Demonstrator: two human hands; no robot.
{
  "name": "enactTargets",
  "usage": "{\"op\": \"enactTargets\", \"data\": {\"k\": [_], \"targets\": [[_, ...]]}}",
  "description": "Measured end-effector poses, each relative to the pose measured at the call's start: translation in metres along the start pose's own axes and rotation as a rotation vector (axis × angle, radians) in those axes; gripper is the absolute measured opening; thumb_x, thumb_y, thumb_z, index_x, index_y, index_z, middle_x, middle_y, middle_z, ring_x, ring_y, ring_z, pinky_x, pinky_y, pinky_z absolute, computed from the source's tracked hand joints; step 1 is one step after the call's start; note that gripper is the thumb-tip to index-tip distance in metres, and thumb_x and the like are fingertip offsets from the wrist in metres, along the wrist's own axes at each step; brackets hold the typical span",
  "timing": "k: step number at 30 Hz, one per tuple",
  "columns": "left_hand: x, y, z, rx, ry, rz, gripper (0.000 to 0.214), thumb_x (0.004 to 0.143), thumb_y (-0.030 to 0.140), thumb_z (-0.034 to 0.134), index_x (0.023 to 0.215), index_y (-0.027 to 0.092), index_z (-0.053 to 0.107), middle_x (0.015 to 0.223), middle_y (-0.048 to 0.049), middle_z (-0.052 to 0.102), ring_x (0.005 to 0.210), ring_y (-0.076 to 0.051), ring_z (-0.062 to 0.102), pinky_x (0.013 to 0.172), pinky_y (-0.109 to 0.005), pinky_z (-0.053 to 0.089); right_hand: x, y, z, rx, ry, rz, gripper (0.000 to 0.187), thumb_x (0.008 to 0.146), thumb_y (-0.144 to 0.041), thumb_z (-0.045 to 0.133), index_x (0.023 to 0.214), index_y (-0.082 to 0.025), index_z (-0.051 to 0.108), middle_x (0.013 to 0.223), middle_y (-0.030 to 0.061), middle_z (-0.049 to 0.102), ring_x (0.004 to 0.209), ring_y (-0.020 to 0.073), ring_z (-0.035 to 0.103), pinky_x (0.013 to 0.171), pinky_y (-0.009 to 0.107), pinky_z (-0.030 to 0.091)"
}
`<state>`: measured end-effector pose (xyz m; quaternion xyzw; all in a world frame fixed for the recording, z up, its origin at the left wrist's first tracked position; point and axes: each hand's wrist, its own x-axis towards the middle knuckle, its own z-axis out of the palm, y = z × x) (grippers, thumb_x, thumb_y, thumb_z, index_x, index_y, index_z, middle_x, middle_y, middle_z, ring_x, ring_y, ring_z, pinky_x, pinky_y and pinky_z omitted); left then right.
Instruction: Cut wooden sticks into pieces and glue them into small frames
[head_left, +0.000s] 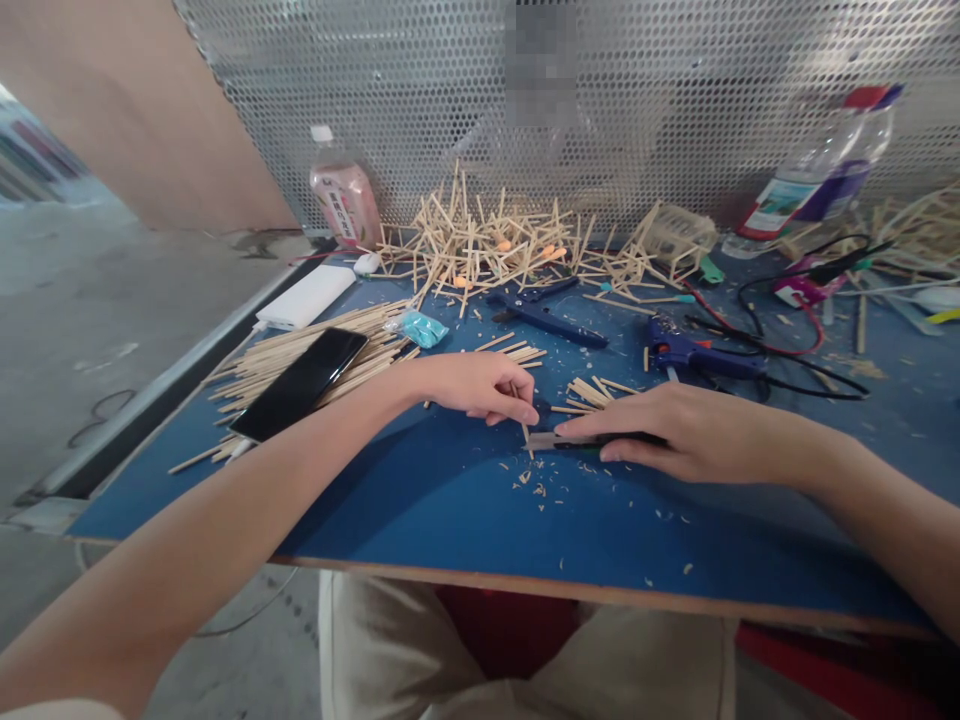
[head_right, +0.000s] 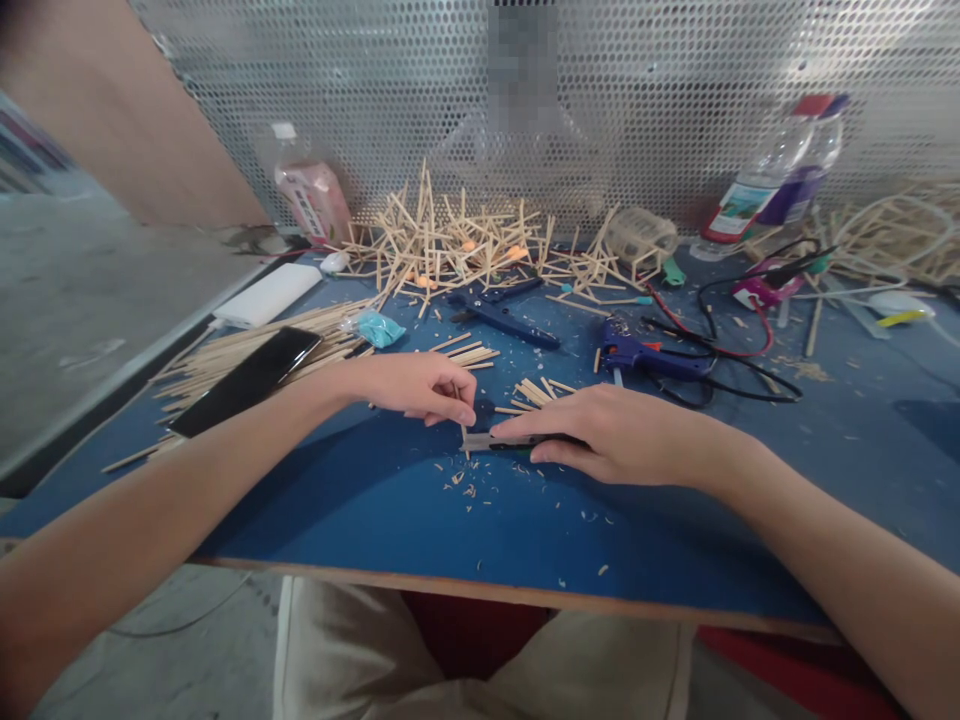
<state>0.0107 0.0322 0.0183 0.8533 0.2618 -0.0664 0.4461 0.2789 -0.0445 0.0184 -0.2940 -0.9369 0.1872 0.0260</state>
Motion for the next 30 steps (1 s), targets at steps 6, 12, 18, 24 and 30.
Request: {"op": "enactTargets", "data": {"k": [6, 12, 18, 24, 30], "targets": [[-0.0023, 0.0021, -0.0006, 0.022, 0.002, -0.009, 0.033, 0.088, 0.053, 0.059, 0.084, 0.02, 0.059, 0.061, 0.0034, 0.057, 0.049, -0.009, 0.046, 0.047, -0.021, 0.034, -0.0004, -0.0049, -0.0039, 0.084, -0.079, 0.015, 0.044, 0.098, -0.034, 0.049, 0.142, -0.042, 0.05, 0.133, -0.0059, 0.065, 0.112, 0.0201, 0.067, 0.091, 0.032, 0.052], [-0.003, 0.0041, -0.0001, 0.033, 0.011, -0.036, 0.031, 0.088, 0.051, 0.06, 0.085, 0.02, 0.06, 0.06, 0.004, 0.055, 0.048, -0.008, 0.045, 0.048, -0.022, 0.034, -0.0002, -0.0025, -0.0026, 0.032, -0.052, -0.001, 0.044, 0.099, -0.032, 0.048, 0.141, -0.043, 0.05, 0.133, -0.0075, 0.065, 0.111, 0.0184, 0.067, 0.089, 0.03, 0.052], [-0.0018, 0.0027, 0.0001, 0.034, 0.012, -0.019, 0.03, 0.089, 0.049, 0.059, 0.083, 0.02, 0.059, 0.06, 0.0038, 0.056, 0.048, -0.008, 0.046, 0.049, -0.022, 0.035, 0.0004, 0.0006, 0.0028, -0.086, 0.031, -0.013, 0.044, 0.1, -0.032, 0.046, 0.142, -0.043, 0.049, 0.128, -0.0045, 0.069, 0.103, 0.0182, 0.07, 0.082, 0.029, 0.052], [-0.0025, 0.0038, -0.0001, 0.03, 0.006, -0.022, 0.029, 0.089, 0.048, 0.059, 0.084, 0.019, 0.06, 0.06, 0.0041, 0.055, 0.048, -0.008, 0.046, 0.048, -0.022, 0.035, 0.0004, -0.0027, 0.0039, -0.122, 0.039, -0.013, 0.045, 0.101, -0.033, 0.046, 0.144, -0.044, 0.047, 0.122, -0.0028, 0.071, 0.09, 0.0174, 0.071, 0.074, 0.028, 0.052], [-0.0029, 0.0061, -0.0004, 0.034, 0.007, -0.028, 0.029, 0.09, 0.048, 0.059, 0.084, 0.019, 0.059, 0.06, 0.0041, 0.055, 0.048, -0.008, 0.046, 0.049, -0.022, 0.035, -0.0004, -0.003, 0.0053, -0.129, 0.052, 0.002, 0.044, 0.101, -0.033, 0.045, 0.143, -0.042, 0.048, 0.124, -0.0015, 0.07, 0.091, 0.018, 0.071, 0.076, 0.03, 0.052]]}}
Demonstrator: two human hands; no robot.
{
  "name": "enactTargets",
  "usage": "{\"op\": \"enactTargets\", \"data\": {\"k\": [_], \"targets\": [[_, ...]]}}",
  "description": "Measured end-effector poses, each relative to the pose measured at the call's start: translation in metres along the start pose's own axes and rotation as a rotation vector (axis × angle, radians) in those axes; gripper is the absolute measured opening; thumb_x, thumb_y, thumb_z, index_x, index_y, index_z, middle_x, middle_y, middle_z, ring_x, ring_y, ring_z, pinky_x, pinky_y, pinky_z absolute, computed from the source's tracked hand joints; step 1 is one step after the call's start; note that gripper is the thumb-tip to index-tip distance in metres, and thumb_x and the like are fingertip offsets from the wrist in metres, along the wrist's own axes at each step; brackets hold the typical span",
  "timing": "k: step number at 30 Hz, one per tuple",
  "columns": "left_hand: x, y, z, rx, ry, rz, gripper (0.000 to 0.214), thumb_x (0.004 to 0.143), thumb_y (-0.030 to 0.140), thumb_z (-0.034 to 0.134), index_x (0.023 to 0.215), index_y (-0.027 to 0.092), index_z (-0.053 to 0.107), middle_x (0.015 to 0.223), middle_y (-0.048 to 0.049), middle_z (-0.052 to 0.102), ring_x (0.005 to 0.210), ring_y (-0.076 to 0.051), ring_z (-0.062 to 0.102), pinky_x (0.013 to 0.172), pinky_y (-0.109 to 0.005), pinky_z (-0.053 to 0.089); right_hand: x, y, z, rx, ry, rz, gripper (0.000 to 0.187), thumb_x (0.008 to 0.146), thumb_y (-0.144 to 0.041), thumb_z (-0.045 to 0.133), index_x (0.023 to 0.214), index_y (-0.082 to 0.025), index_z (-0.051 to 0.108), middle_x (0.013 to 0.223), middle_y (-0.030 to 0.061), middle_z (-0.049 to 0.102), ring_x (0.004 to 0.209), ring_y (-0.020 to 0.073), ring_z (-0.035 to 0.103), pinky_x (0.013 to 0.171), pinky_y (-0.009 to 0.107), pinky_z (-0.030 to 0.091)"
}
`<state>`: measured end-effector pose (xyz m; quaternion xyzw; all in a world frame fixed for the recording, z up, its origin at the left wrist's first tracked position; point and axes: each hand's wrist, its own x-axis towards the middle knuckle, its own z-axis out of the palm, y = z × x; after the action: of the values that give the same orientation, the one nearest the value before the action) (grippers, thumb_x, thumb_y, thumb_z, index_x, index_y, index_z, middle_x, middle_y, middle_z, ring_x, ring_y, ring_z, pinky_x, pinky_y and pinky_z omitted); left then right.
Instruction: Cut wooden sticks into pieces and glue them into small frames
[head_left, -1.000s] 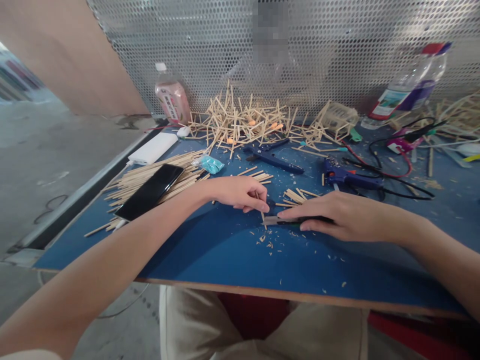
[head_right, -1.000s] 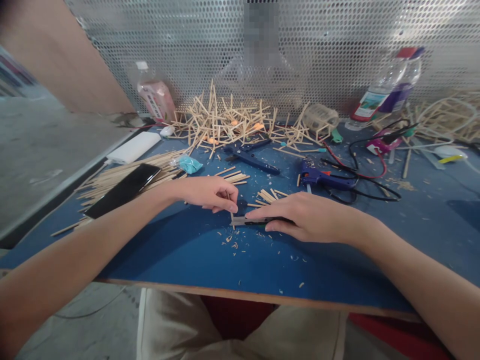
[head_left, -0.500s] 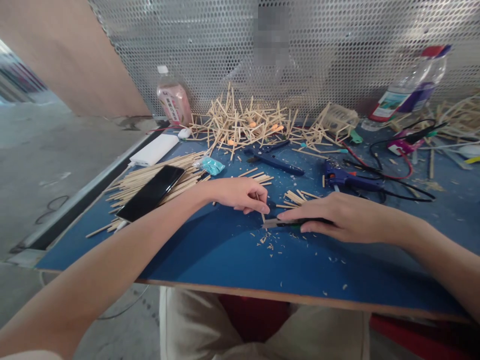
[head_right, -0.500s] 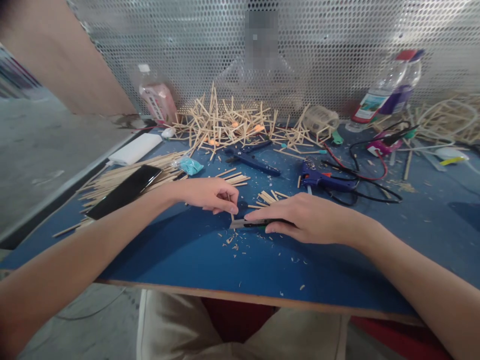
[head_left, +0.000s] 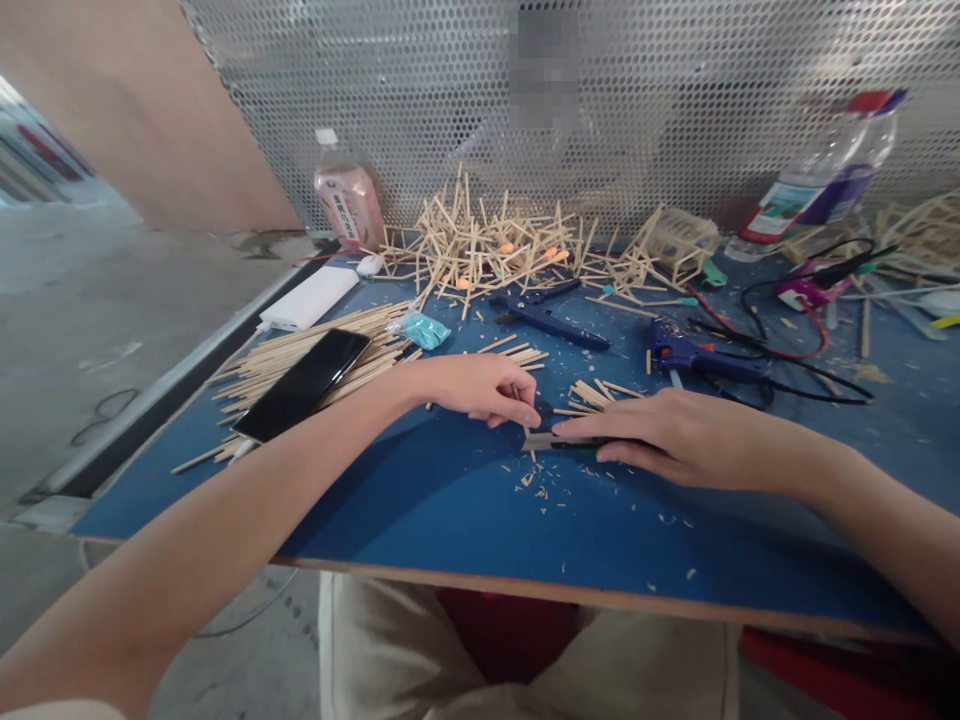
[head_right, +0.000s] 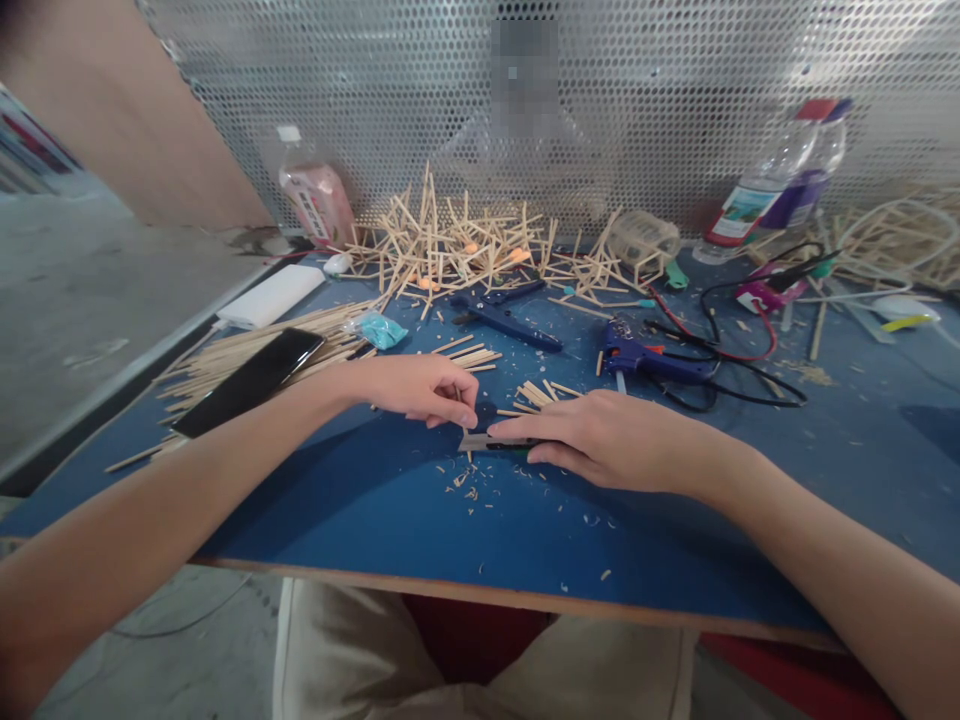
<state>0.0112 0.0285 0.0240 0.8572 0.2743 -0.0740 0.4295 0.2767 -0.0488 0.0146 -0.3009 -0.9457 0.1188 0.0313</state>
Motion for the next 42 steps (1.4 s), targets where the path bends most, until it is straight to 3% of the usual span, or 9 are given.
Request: {"op": "enactTargets", "data": {"k": [15, 25, 36, 42], "targets": [[0.0, -0.003, 0.001, 0.012, 0.005, 0.005, 0.032, 0.088, 0.052, 0.059, 0.084, 0.02, 0.06, 0.061, 0.0038, 0.056, 0.049, -0.009, 0.046, 0.048, -0.022, 0.034, 0.002, -0.004, -0.009, 0.216, -0.121, 0.065, 0.043, 0.098, -0.036, 0.048, 0.141, -0.042, 0.052, 0.131, -0.0042, 0.067, 0.111, 0.0213, 0.066, 0.093, 0.035, 0.05], [0.0, -0.003, 0.0, 0.006, 0.003, 0.0, 0.034, 0.087, 0.054, 0.059, 0.083, 0.02, 0.058, 0.062, 0.003, 0.057, 0.049, -0.009, 0.046, 0.049, -0.023, 0.034, 0.001, -0.002, -0.013, 0.241, -0.107, 0.001, 0.044, 0.096, -0.03, 0.052, 0.139, -0.04, 0.055, 0.131, -0.0047, 0.067, 0.112, 0.0211, 0.067, 0.091, 0.034, 0.053], [0.0, -0.001, -0.001, -0.013, -0.033, -0.019, 0.031, 0.089, 0.05, 0.057, 0.088, 0.02, 0.059, 0.063, 0.0031, 0.055, 0.05, -0.009, 0.045, 0.049, -0.023, 0.032, 0.002, 0.0, -0.003, 0.038, -0.026, 0.01, 0.044, 0.101, -0.033, 0.045, 0.143, -0.044, 0.048, 0.125, -0.0037, 0.07, 0.095, 0.0177, 0.071, 0.076, 0.029, 0.052], [0.0, -0.002, -0.001, -0.021, -0.042, -0.029, 0.031, 0.089, 0.051, 0.058, 0.09, 0.02, 0.06, 0.063, 0.0035, 0.054, 0.05, -0.009, 0.044, 0.048, -0.023, 0.033, 0.001, -0.002, -0.005, 0.11, -0.04, -0.004, 0.044, 0.099, -0.034, 0.047, 0.143, -0.042, 0.049, 0.124, -0.0034, 0.07, 0.099, 0.0197, 0.07, 0.081, 0.031, 0.052]]}}
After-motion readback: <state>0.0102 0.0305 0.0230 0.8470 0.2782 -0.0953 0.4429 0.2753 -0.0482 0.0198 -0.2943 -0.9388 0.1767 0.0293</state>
